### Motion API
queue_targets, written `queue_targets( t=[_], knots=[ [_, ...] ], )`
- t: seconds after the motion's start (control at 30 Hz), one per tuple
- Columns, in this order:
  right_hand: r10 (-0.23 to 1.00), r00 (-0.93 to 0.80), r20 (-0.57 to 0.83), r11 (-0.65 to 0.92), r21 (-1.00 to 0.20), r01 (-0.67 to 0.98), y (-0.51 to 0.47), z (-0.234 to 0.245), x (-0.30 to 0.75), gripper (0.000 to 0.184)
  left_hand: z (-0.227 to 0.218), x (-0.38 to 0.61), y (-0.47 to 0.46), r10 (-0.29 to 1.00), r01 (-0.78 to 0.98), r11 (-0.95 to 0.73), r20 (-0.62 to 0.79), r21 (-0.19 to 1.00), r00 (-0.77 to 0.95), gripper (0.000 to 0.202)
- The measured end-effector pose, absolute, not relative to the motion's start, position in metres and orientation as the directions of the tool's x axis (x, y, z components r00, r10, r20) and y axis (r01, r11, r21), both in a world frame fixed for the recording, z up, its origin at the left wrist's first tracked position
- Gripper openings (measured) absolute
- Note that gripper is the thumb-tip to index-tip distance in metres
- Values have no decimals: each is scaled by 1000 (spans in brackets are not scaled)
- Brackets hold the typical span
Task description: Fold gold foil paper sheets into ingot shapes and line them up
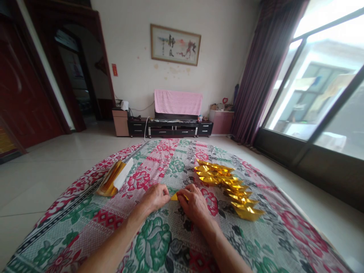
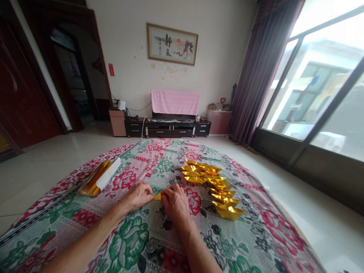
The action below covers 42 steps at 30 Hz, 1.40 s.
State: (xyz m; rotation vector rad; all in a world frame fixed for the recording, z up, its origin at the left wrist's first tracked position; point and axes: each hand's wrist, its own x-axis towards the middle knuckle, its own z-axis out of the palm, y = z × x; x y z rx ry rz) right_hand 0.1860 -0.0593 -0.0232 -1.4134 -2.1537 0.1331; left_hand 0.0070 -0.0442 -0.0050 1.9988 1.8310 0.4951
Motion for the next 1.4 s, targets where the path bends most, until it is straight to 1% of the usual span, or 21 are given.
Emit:
queue_targets(
  t=[0.27, 0.37, 0.43, 0.53, 0.63, 0.77, 0.97, 1.07, 1.13, 1.2, 1.27, 1.33, 1.4],
  knots=[
    [870, -291, 399, 442, -366, 819, -58, -23, 185, 21, -6, 9, -45, 996, 880, -90, 33, 467, 84, 19],
    [872, -290, 394, 442, -379, 813, -59, -22, 184, 21, -6, 16, -49, 998, 906, -41, 68, 422, 14, 29],
    [868, -294, 401, 450, -384, 806, -59, -23, 184, 21, -6, 20, -52, 996, 924, -20, 91, 382, -16, 33],
    [860, -297, 416, 461, -380, 802, -59, -24, 185, 19, -6, 24, -56, 994, 947, -23, 110, 320, -13, 35],
    [860, -294, 417, 454, -364, 813, -58, -26, 185, 19, -5, 25, -57, 996, 957, -21, 87, 290, -5, 37],
    [859, -307, 409, 459, -352, 816, -58, -26, 186, 20, -3, 25, -55, 998, 949, -17, 66, 314, -4, 33],
    [859, -312, 406, 470, -382, 796, -58, -24, 187, 21, -5, 16, -48, 999, 921, -46, 30, 387, 37, 18],
    [863, -306, 402, 464, -391, 795, -57, -25, 187, 21, -7, 15, -47, 998, 917, -60, 31, 395, 52, 17],
    [865, -302, 401, 460, -392, 797, -57, -26, 187, 20, -8, 17, -49, 991, 920, -125, 93, 371, 97, 20],
    [864, -300, 403, 459, -390, 798, -57, -27, 186, 20, -9, 20, -52, 958, 901, -269, 191, 339, 214, 22],
    [862, -299, 409, 459, -383, 802, -57, -27, 186, 19, -9, 24, -55, 896, 847, -430, 264, 314, 357, 25],
    [861, -294, 416, 456, -374, 807, -57, -28, 186, 18, -9, 25, -57, 839, 784, -537, 294, 312, 458, 28],
    [861, -289, 419, 451, -368, 813, -57, -28, 185, 18, -11, 25, -57, 803, 734, -592, 318, 332, 504, 28]
  ],
)
